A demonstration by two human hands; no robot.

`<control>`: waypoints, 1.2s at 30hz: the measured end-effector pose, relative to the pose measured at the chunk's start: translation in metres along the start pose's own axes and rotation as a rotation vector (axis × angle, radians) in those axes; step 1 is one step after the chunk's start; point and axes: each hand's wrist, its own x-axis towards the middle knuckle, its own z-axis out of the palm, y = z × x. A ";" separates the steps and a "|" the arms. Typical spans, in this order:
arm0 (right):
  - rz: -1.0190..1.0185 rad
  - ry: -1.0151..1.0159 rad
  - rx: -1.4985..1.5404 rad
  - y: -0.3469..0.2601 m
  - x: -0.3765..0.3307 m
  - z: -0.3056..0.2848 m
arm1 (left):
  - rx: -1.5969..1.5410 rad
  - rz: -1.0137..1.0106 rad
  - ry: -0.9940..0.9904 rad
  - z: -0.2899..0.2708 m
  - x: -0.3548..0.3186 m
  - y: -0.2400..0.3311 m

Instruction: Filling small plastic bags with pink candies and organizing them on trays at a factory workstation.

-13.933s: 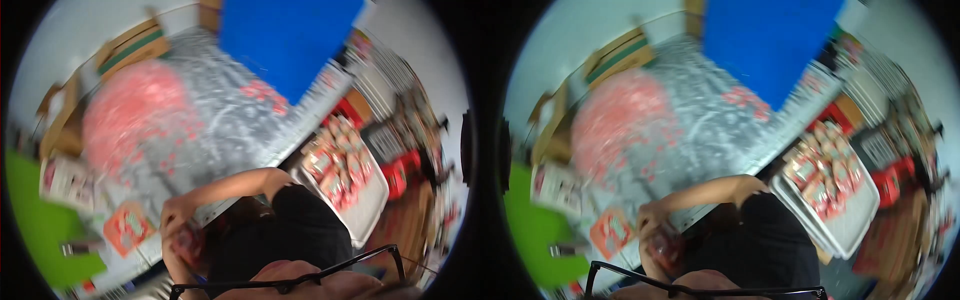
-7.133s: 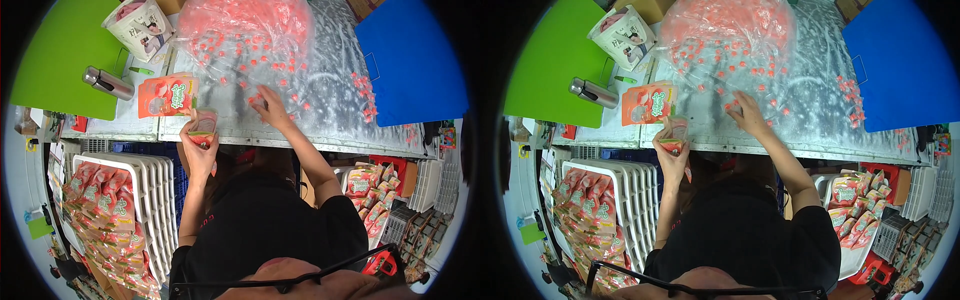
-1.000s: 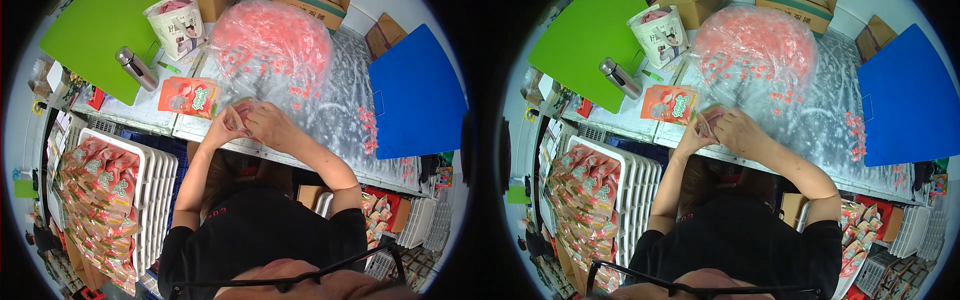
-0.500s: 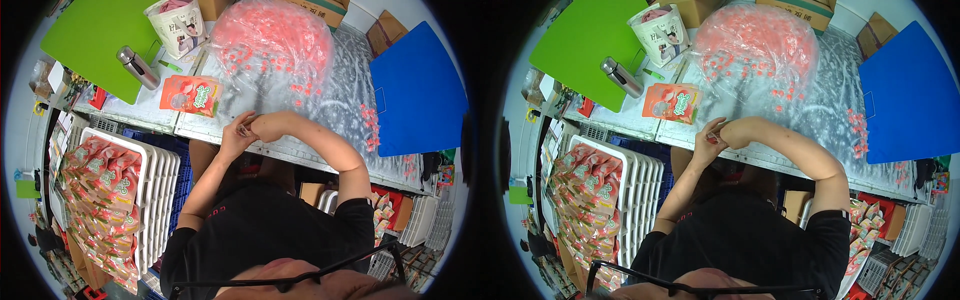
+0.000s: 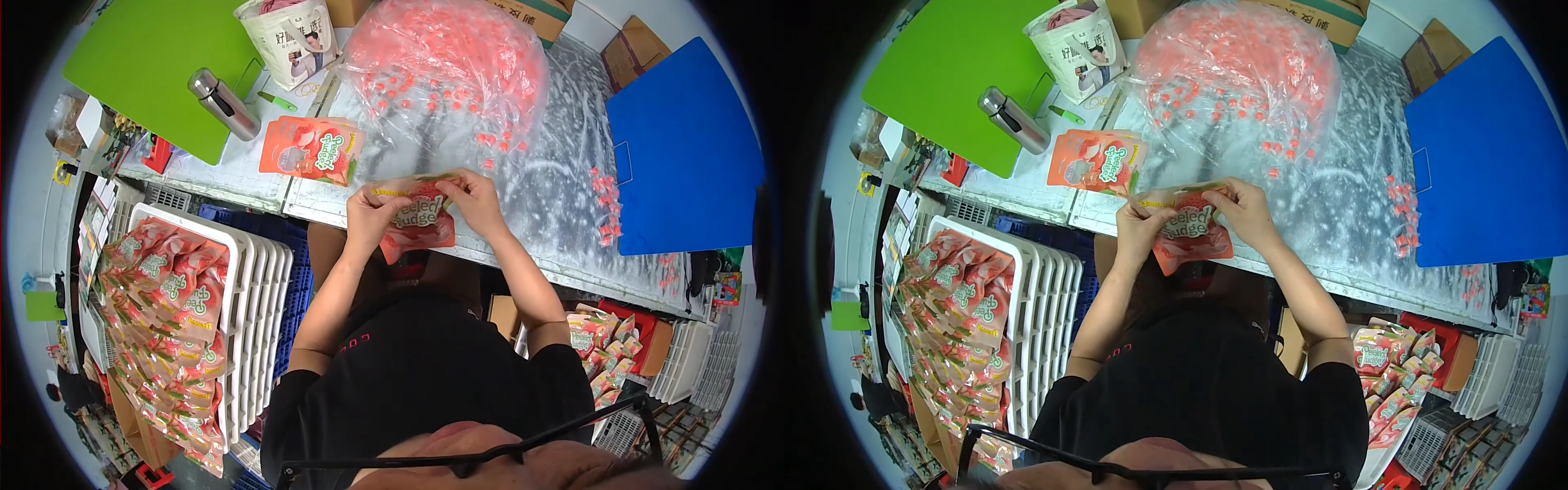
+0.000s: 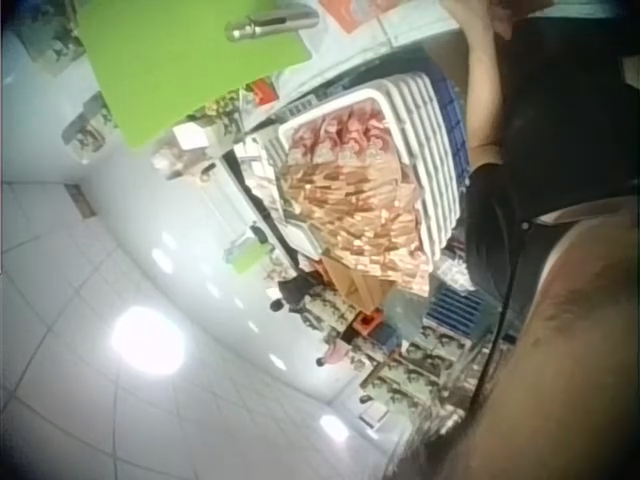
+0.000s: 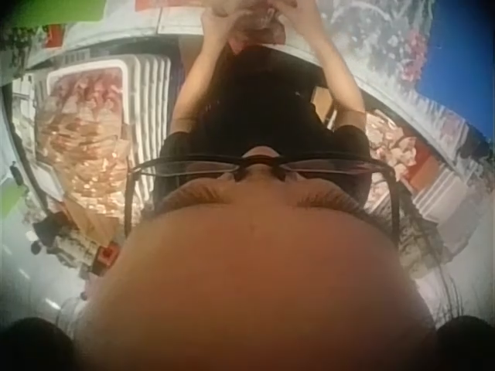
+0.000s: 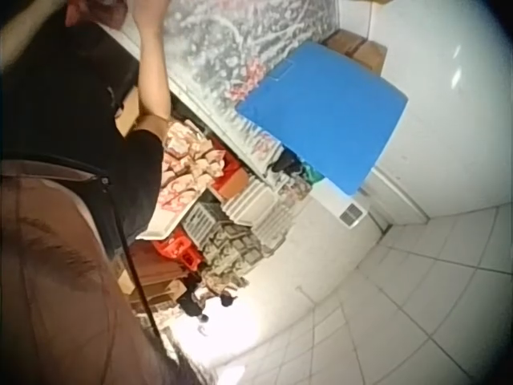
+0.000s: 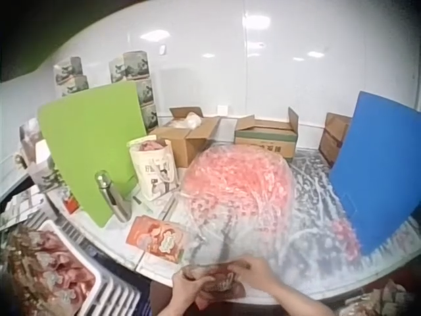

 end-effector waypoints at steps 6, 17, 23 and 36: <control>0.015 0.163 0.376 0.028 -0.006 0.020 | -0.269 0.048 0.019 0.004 -0.001 -0.005; 0.021 0.281 0.398 0.033 -0.015 0.034 | -0.302 0.007 -0.047 0.005 -0.009 0.001; 0.013 0.154 0.276 0.042 -0.022 0.031 | -0.244 0.030 -0.012 0.004 -0.010 0.010; 0.085 0.097 0.548 0.022 -0.019 0.032 | -0.435 -0.145 -0.109 0.010 -0.011 0.009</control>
